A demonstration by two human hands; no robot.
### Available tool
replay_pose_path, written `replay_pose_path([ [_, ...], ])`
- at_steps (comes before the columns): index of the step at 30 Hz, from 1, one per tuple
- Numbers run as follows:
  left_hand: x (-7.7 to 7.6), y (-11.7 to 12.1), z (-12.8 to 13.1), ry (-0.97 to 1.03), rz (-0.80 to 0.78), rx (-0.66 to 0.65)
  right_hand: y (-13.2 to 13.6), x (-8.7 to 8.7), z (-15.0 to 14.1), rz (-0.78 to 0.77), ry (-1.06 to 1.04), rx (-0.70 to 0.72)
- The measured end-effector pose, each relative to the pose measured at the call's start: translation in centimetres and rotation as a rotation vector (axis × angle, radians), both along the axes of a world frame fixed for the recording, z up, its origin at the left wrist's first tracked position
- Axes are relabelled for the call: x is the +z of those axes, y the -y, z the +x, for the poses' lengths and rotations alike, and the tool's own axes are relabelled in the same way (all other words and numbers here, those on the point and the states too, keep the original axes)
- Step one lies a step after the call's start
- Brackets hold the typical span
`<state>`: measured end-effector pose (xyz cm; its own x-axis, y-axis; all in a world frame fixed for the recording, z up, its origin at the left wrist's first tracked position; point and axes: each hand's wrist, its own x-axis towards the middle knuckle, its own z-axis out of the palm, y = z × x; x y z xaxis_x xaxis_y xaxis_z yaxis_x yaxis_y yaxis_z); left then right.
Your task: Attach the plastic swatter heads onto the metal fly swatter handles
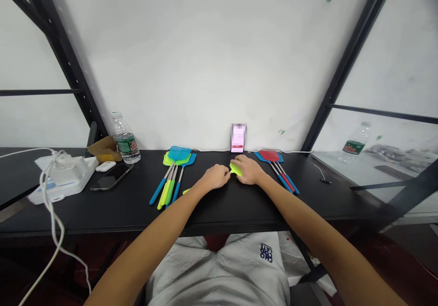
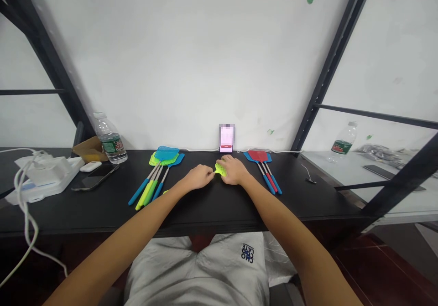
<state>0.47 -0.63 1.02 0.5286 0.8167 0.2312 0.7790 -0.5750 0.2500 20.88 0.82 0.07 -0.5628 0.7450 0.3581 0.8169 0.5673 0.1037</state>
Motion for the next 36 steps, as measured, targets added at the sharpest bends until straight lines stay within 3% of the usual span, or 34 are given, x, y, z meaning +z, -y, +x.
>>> replay_pose_path([
  [36,0.0,-1.2,-0.2,0.217,-0.165,-0.084,0.3,0.6,0.4,0.084,-0.02,-0.018],
])
